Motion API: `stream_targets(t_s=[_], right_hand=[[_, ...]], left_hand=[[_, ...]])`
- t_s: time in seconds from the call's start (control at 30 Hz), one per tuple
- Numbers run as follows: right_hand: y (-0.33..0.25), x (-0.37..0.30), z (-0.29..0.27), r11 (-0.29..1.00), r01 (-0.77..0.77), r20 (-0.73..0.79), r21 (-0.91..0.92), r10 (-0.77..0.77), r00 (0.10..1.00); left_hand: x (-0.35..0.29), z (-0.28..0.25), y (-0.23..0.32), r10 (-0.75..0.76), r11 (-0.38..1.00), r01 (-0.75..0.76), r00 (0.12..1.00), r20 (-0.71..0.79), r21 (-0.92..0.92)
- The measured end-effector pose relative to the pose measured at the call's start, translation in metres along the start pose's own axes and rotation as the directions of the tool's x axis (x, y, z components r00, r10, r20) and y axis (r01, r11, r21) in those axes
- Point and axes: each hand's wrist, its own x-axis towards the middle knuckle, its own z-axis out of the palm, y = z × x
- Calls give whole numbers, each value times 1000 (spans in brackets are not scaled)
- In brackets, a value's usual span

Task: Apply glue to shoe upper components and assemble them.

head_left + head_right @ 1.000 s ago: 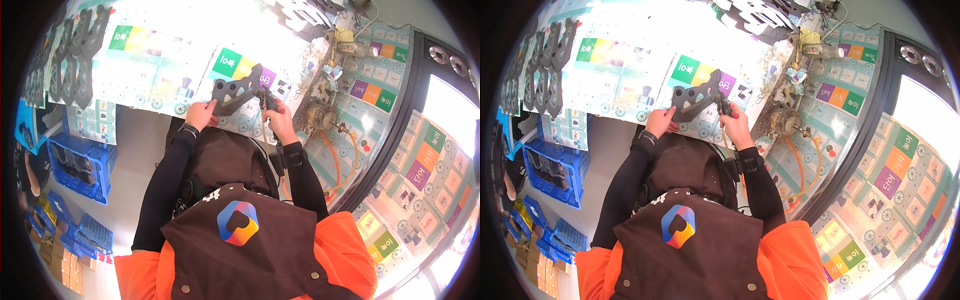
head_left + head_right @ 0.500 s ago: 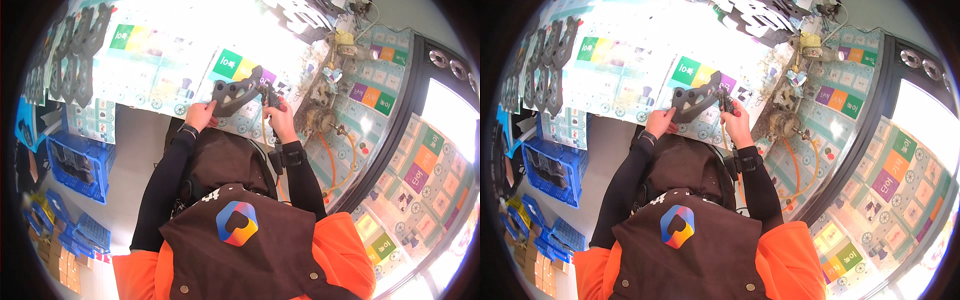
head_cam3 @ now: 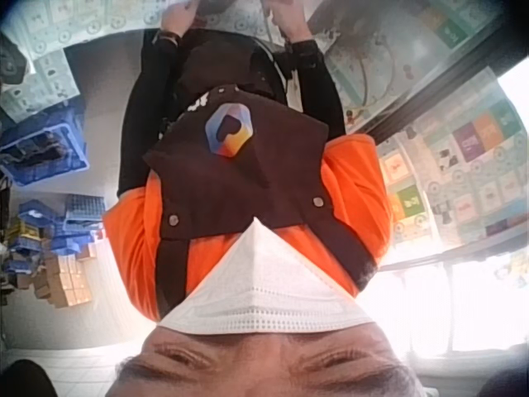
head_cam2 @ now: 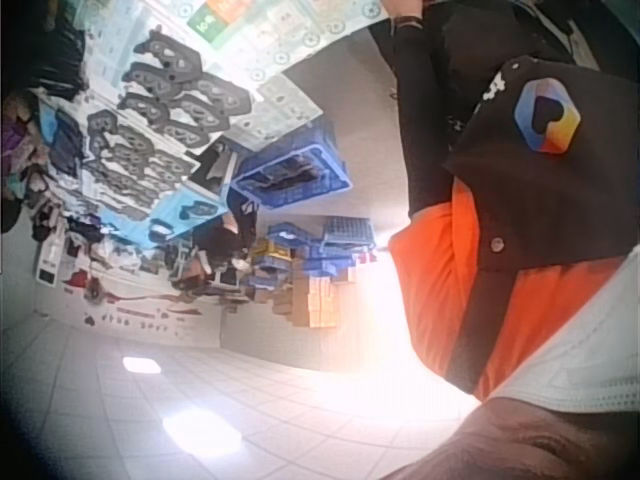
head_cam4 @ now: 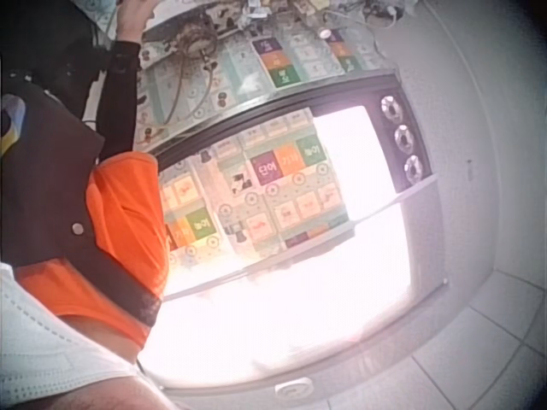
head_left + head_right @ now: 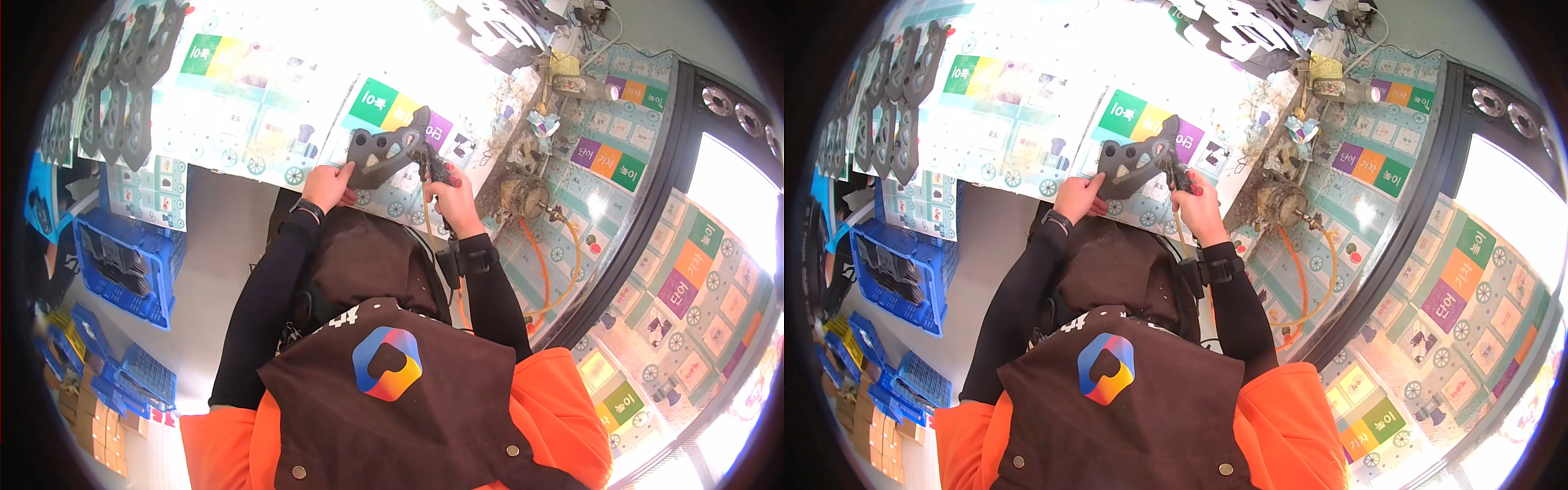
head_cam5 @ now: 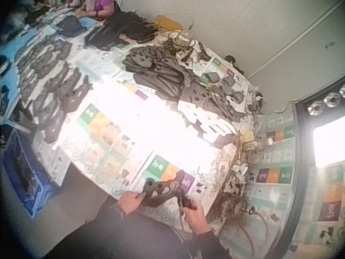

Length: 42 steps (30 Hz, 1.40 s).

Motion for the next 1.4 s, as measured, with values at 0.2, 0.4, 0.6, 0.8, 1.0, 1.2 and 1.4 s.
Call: stream_targets(t_s=[0.2, 0.4, 0.6, 0.8, 1.0, 1.2, 1.4], right_hand=[[2, -1, 2, 999, 38, 7, -6, -38, 999], [-3, 2, 12, 999, 47, 17, 28, -47, 999], [-5, 0, 19, 999, 37, 50, -32, -35, 998], [0, -3, 25, 998, 42, 91, -40, -39, 995], [5, -7, 24, 993, 63, 121, -97, -51, 991], [5, -6, 26, 995, 80, 100, -61, -73, 992], [-2, -5, 22, 999, 33, 2, 35, -33, 999]], left_hand=[[0, 0, 0, 3, 1000, -3, 1000, 6, 8], [0, -1, 0, -4, 1000, 4, 1000, 6, -2], [-1, -1, 1, -2, 1000, 2, 1000, 3, -1], [-1, -2, 1, 3, 1000, -3, 1000, 2, 18], [1, -2, -2, 5, 1000, -5, 1000, 2, 30], [2, -2, -3, 15, 1000, -15, 1000, 3, 20], [2, -2, -3, 18, 1000, -18, 1000, 1, 8]])
